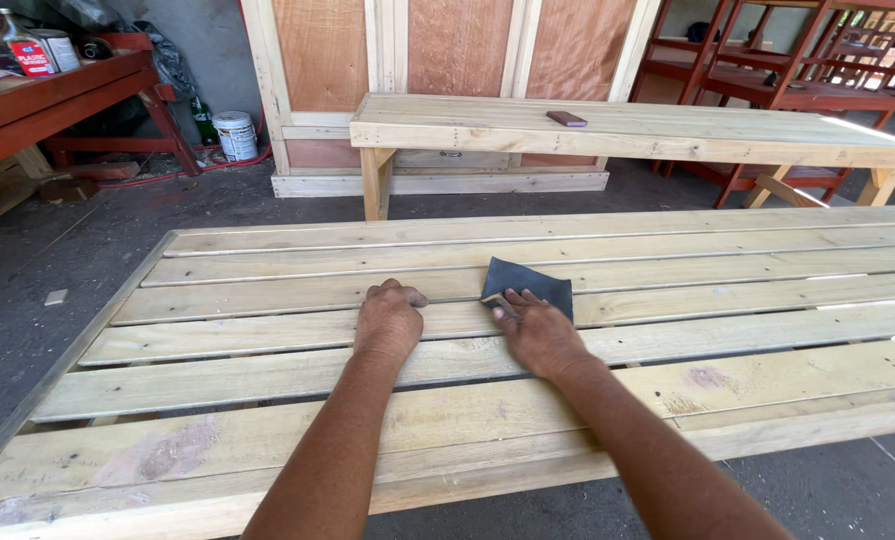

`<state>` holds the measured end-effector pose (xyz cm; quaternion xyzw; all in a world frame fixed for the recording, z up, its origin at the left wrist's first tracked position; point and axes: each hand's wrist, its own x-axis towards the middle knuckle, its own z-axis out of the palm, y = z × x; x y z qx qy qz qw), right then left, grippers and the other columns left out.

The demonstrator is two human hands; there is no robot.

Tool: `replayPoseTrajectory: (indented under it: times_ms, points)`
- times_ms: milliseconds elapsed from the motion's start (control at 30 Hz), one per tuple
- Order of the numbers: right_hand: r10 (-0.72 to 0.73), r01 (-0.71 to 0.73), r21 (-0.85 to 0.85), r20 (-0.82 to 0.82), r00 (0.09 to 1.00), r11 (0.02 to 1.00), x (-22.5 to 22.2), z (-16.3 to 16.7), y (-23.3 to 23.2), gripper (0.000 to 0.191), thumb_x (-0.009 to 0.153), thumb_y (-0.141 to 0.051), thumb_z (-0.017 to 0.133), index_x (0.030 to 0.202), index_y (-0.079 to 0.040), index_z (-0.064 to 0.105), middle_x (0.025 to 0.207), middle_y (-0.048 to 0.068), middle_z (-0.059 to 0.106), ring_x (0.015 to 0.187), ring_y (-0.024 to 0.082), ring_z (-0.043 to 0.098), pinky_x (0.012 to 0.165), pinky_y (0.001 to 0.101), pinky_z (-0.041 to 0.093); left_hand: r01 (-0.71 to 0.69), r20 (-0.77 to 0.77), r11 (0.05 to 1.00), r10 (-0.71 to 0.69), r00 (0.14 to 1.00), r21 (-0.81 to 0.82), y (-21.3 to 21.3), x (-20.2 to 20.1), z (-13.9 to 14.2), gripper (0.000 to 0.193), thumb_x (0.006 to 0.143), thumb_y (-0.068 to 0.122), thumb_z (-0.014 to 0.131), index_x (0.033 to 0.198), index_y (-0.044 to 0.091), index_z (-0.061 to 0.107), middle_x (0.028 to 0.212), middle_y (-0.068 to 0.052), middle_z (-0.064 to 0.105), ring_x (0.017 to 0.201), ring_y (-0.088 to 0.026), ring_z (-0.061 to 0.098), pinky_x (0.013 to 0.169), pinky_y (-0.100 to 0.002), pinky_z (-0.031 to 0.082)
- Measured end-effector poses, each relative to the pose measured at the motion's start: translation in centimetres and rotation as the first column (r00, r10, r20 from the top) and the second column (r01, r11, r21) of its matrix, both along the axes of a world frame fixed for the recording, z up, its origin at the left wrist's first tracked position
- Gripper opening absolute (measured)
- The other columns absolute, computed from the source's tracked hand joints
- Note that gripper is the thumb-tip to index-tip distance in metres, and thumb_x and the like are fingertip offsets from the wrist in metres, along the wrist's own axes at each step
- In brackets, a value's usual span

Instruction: The person sands the slatted top and edges of a wooden bench by hand, rubbing a sheet of sandpaper back and forth across the planks. They work along the bench, smoothing different boards and the bench ends, steadying the bench with the other hand.

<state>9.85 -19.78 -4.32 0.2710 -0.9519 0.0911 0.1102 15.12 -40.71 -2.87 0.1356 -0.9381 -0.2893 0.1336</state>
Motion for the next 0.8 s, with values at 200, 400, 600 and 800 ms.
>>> replayPoseTrajectory:
  times_ms: [200,400,600,800]
  points:
    - [-0.447,0.437,0.108,0.107,0.888,0.893,-1.9,3.1,11.1,0.069,0.105,-0.054,0.025,0.162,-0.016,0.026,0.158,0.015,0.041,0.136,0.035,0.051,0.113,0.0483,0.046,-0.002,0.021,0.999,0.003,1.0,-0.038,0.4,-0.2,-0.1,0.034,0.098,0.003,0.055,0.115,0.021,0.079,0.127,-0.001,0.065,0.124,-0.017,0.055,0.118,-0.031,0.041]
    - [-0.275,0.276,0.016,0.176,0.945,0.961,-0.3,0.0,3.9,0.062,0.108,-0.047,0.032,0.161,-0.016,0.027,0.151,0.018,0.049,0.123,0.035,0.061,0.106,0.0461,0.053,-0.035,0.061,0.996,0.04,0.997,-0.08,1.1,0.1,0.0,0.033,0.099,0.005,0.056,0.116,0.022,0.078,0.128,0.0,0.064,0.124,-0.015,0.055,0.116,-0.03,0.044]
    - [-0.234,0.34,-0.158,0.466,0.854,0.927,2.6,1.4,3.0,0.062,0.106,-0.046,0.037,0.159,-0.014,0.033,0.116,0.024,0.075,0.098,0.033,0.077,0.085,0.0424,0.069,-0.017,0.019,0.999,0.018,1.0,-0.031,0.6,0.4,0.4,0.039,0.099,0.0,0.053,0.114,0.023,0.08,0.13,-0.001,0.062,0.128,-0.017,0.052,0.12,-0.031,0.039]
    - [-0.418,0.415,0.056,0.068,0.906,0.908,-0.8,3.6,12.7,0.059,0.108,-0.047,0.033,0.149,-0.006,0.044,0.131,0.023,0.063,0.108,0.035,0.072,0.087,0.0453,0.063,-0.056,0.047,0.998,0.056,0.997,-0.007,1.1,0.0,0.6,0.035,0.098,0.002,0.057,0.114,0.023,0.08,0.129,0.001,0.063,0.129,-0.015,0.052,0.121,-0.031,0.038]
